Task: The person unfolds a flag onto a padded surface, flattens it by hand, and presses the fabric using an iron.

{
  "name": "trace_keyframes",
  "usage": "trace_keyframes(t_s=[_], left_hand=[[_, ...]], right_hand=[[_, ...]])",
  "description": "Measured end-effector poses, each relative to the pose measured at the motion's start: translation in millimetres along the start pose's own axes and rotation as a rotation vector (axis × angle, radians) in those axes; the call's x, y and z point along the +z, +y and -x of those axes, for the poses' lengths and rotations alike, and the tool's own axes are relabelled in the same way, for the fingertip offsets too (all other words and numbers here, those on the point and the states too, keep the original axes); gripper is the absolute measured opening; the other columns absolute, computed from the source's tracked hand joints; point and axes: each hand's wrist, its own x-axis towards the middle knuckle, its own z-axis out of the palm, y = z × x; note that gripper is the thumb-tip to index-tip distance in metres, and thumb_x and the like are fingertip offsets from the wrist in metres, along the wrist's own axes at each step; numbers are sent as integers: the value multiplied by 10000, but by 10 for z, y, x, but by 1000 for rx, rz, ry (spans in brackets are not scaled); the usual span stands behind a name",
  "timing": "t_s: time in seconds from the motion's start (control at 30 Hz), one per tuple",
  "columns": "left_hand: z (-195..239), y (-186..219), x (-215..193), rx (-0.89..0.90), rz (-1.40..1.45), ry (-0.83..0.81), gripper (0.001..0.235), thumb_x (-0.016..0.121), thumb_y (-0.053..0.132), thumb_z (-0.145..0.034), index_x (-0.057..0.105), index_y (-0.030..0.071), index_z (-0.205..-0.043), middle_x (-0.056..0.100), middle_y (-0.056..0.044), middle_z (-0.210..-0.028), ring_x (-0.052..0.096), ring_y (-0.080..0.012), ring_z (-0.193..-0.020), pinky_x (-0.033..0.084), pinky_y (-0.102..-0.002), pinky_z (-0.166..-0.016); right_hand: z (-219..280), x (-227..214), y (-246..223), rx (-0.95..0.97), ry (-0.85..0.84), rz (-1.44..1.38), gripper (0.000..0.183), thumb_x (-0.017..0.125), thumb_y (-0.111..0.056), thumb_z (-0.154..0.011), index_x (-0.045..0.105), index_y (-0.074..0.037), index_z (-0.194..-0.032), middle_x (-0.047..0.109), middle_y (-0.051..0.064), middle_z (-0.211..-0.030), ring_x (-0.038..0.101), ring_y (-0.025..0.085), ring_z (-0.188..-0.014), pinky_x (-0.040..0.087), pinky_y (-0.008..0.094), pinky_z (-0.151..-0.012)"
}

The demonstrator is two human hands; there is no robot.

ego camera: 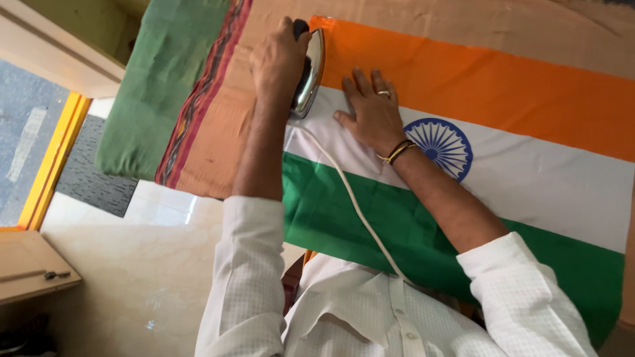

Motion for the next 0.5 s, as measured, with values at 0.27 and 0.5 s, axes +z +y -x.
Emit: trace_keyframes(t_s=[0.27,0.5], left_hand=[[410,-75,-226,17,117,-109,394,582,453,-1019,596,97,-1186,731,-221,-991,703,-433,-942,534,-545,-801],[873,-53,-545,-41,-7,-114,420,597,493,-997,608,106,-1160,731,-213,-936,703,-430,-902,530,-556,-769]], right_hand=[[5,-12,15,11,13,16,666,648,-422,-962,512,-32,-1485,426,222,-1591,330,490,-1464,232,605,-1192],[27,9,10,-29,48,23,687,680,-402,-960,503,-9,-1495,426,239,-1590,314,501,-1470,227,618,-1183]])
